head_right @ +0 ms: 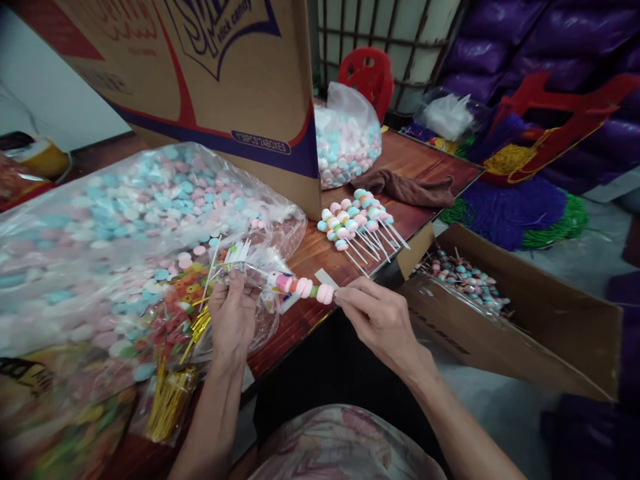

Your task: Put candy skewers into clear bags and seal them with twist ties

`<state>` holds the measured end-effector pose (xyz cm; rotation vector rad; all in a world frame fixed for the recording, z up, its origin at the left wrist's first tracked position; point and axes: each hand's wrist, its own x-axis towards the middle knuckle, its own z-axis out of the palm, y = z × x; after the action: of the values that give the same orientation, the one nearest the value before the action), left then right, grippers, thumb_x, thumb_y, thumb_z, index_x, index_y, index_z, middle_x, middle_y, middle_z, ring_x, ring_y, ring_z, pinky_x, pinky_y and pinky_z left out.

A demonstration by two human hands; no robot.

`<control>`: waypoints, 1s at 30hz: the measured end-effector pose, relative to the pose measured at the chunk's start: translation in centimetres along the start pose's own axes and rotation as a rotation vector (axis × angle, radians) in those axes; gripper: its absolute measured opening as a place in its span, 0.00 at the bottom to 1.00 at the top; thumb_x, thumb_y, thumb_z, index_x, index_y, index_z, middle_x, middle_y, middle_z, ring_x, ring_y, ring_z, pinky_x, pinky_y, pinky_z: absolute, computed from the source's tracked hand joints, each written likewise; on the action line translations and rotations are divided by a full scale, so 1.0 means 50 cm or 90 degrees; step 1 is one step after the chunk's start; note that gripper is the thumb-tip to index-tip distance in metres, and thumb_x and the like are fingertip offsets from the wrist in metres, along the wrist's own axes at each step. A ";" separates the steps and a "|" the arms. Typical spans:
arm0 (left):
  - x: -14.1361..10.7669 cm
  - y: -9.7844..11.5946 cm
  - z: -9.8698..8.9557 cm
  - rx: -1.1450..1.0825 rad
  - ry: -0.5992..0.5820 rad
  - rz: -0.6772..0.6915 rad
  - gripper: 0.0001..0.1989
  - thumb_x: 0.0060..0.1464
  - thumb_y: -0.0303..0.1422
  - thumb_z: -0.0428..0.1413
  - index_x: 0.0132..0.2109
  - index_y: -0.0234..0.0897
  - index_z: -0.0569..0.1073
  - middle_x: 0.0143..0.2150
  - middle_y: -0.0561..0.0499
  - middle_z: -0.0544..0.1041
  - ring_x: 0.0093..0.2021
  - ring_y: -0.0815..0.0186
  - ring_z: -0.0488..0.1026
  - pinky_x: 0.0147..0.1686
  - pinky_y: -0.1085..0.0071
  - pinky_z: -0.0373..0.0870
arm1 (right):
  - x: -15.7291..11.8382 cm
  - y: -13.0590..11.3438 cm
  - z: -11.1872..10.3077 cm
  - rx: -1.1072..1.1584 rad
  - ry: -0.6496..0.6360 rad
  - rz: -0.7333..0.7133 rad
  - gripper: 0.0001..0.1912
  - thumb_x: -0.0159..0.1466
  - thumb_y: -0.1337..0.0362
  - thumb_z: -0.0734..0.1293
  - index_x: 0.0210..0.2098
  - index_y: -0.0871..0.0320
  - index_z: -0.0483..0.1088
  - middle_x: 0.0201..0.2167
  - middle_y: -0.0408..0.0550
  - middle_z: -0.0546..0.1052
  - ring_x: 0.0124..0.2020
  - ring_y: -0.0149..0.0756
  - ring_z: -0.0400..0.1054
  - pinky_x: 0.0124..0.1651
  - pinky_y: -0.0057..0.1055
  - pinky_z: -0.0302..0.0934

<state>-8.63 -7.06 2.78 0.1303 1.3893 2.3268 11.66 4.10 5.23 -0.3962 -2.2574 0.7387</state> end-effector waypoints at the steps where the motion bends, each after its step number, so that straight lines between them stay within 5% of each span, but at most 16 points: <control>1: -0.001 -0.001 0.000 0.012 -0.015 -0.001 0.16 0.46 0.42 0.69 0.30 0.35 0.74 0.29 0.55 0.76 0.29 0.73 0.73 0.34 0.76 0.72 | -0.001 0.001 0.005 0.042 -0.002 0.022 0.07 0.70 0.73 0.65 0.39 0.58 0.75 0.32 0.46 0.75 0.30 0.33 0.70 0.34 0.28 0.62; 8: -0.007 -0.028 -0.002 0.126 -0.036 0.065 0.15 0.49 0.43 0.67 0.32 0.36 0.77 0.32 0.54 0.77 0.32 0.73 0.72 0.35 0.78 0.70 | -0.007 0.000 0.045 0.140 -0.032 0.109 0.08 0.70 0.69 0.64 0.37 0.58 0.76 0.28 0.45 0.76 0.26 0.33 0.69 0.30 0.27 0.61; 17: -0.035 -0.024 0.040 -0.017 -0.067 -0.129 0.21 0.53 0.50 0.62 0.38 0.35 0.73 0.36 0.46 0.80 0.35 0.64 0.79 0.38 0.67 0.74 | -0.010 -0.025 0.089 0.094 -0.034 0.151 0.11 0.71 0.67 0.61 0.33 0.58 0.73 0.26 0.45 0.75 0.23 0.32 0.67 0.30 0.27 0.61; 26: -0.068 -0.038 0.061 -0.057 -0.140 -0.168 0.14 0.56 0.43 0.62 0.35 0.36 0.72 0.30 0.53 0.74 0.30 0.71 0.72 0.31 0.76 0.70 | -0.004 -0.053 0.162 0.205 -0.015 0.341 0.14 0.69 0.63 0.62 0.26 0.57 0.69 0.21 0.40 0.69 0.23 0.30 0.62 0.29 0.26 0.56; 30: -0.065 -0.035 0.057 -0.069 -0.156 -0.201 0.13 0.56 0.41 0.63 0.36 0.36 0.72 0.32 0.52 0.74 0.29 0.72 0.71 0.30 0.76 0.68 | -0.003 -0.057 0.161 0.271 -0.039 0.388 0.18 0.70 0.60 0.62 0.24 0.57 0.67 0.20 0.40 0.68 0.21 0.30 0.60 0.26 0.26 0.54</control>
<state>-4.31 -5.34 3.13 0.1473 1.0766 2.0417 5.80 -1.36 2.22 -0.8706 -1.9567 1.5210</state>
